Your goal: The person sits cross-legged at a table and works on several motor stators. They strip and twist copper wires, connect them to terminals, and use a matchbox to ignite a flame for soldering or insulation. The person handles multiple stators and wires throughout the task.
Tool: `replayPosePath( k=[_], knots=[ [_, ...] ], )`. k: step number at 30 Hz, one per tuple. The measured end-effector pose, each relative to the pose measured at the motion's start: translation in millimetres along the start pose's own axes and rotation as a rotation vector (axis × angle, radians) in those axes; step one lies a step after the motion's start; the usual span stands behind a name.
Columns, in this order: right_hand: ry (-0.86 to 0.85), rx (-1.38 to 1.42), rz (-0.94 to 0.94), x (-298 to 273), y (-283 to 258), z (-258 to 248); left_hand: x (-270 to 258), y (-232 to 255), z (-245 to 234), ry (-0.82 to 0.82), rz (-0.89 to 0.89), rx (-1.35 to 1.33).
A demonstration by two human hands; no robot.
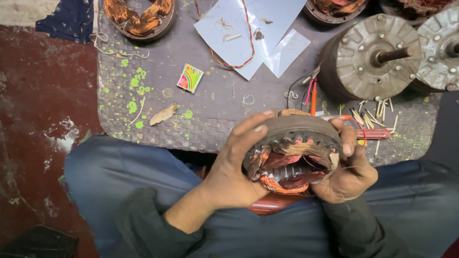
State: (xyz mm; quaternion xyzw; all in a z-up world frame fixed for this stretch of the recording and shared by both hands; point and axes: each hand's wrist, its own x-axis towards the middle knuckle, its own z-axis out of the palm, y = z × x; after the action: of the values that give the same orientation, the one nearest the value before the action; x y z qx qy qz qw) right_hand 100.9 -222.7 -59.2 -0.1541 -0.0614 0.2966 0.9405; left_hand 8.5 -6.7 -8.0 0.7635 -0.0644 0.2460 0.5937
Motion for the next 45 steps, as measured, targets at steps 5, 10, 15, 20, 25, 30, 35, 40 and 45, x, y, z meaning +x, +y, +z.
replayPosePath(
  k=[5, 10, 15, 20, 25, 30, 35, 40, 45],
  knots=[
    [-0.004, -0.068, -0.038, 4, 3, -4, 1, 4, -2, 0.005, -0.038, 0.029],
    [0.057, -0.071, -0.022, 6, 4, -2, 3, 8, -5, -0.023, 0.023, -0.013],
    [0.135, -0.062, 0.029, 9, 8, 4, -1, 14, 0, -0.038, 0.090, -0.034],
    [0.137, -0.123, 0.112, 9, 13, 15, -5, 17, 5, -0.044, 0.147, -0.058],
    [0.182, -0.199, 0.203, 9, 13, 30, -8, 17, 7, -0.097, 0.198, -0.143],
    [0.359, -0.250, 0.144, 7, 19, 46, -13, 20, 7, -0.162, 0.233, -0.080],
    [0.379, -0.245, 0.161, 11, 19, 54, -12, 21, 9, -0.149, 0.229, -0.102],
    [0.255, -0.309, 0.151, 7, 16, 50, -15, 15, 11, -0.150, 0.267, -0.060],
    [0.086, -0.240, 0.081, -3, 3, 33, -17, 7, 12, -0.160, 0.314, -0.096]
  ],
)
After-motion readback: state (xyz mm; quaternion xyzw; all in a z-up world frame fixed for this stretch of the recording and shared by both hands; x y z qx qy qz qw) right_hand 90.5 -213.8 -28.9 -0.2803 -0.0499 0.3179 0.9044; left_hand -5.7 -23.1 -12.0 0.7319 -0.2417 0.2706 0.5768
